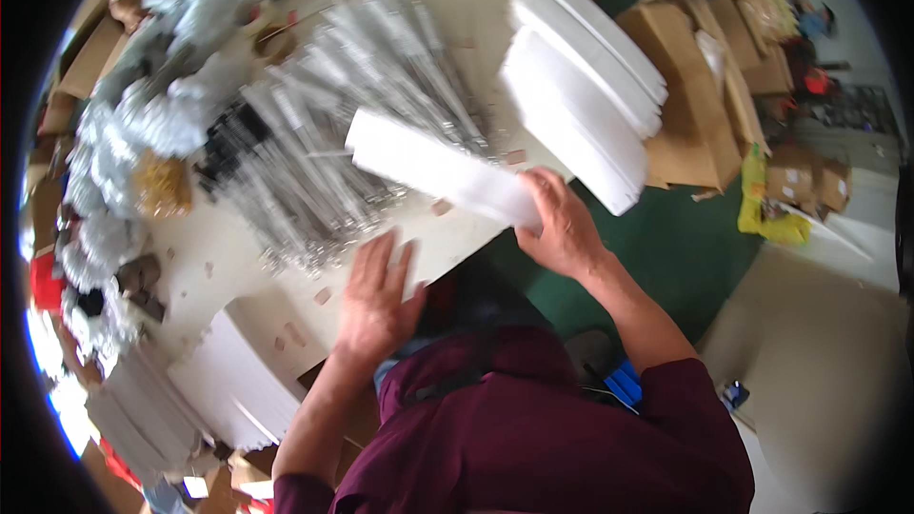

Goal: Packing long white industrial brushes into rectangular boxes and stacking them.

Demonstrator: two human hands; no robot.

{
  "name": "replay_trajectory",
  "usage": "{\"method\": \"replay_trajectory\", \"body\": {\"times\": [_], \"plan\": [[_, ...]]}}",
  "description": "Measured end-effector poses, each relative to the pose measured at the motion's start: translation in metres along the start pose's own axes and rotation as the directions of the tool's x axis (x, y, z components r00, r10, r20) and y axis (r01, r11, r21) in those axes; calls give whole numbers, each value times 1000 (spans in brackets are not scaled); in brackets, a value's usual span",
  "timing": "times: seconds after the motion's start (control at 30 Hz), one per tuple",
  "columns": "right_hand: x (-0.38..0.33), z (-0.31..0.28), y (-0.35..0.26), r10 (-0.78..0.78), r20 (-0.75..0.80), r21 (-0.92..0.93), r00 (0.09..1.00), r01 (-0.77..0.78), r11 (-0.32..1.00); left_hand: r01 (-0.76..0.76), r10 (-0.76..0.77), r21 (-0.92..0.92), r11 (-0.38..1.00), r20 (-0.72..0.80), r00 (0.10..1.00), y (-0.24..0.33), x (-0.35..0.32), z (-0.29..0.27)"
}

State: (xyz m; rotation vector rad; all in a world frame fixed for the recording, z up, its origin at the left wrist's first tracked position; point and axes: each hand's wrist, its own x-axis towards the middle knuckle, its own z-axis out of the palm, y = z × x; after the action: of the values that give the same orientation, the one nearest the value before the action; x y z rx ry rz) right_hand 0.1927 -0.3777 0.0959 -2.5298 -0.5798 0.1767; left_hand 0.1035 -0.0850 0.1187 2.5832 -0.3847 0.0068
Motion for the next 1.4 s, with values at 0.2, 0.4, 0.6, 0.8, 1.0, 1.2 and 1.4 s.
{"method": "replay_trajectory", "body": {"times": [0.2, 0.4, 0.6, 0.8, 1.0, 1.2, 1.4], "plan": [[14, 37, -70, -294, 204, 164, 934, 264, 951, -146, 136, 114, 983, 94, 986, -13, 12, 29], [28, 42, -86, -310, 464, 266, 830, 203, 942, -28, 5, 187, 982, 124, 992, -31, -25, 24], [40, 67, -76, -105, 582, 454, 806, -214, 865, 64, -64, 97, 993, 0, 998, -38, -64, 21], [49, 88, -97, -58, 615, 422, 786, -266, 867, 173, -176, 54, 983, 55, 983, -38, -75, 26], [36, 103, -122, -359, 122, -1, 925, 362, 932, 311, -318, 139, 940, 30, 948, -49, -84, 19], [23, 130, -125, -139, 240, 42, 961, 133, 990, 251, -255, 335, 908, -33, 966, -55, -88, 40], [6, 159, -122, -170, 212, 157, 962, 138, 978, 262, -294, 355, 897, 38, 955, -55, -91, 38]]}}
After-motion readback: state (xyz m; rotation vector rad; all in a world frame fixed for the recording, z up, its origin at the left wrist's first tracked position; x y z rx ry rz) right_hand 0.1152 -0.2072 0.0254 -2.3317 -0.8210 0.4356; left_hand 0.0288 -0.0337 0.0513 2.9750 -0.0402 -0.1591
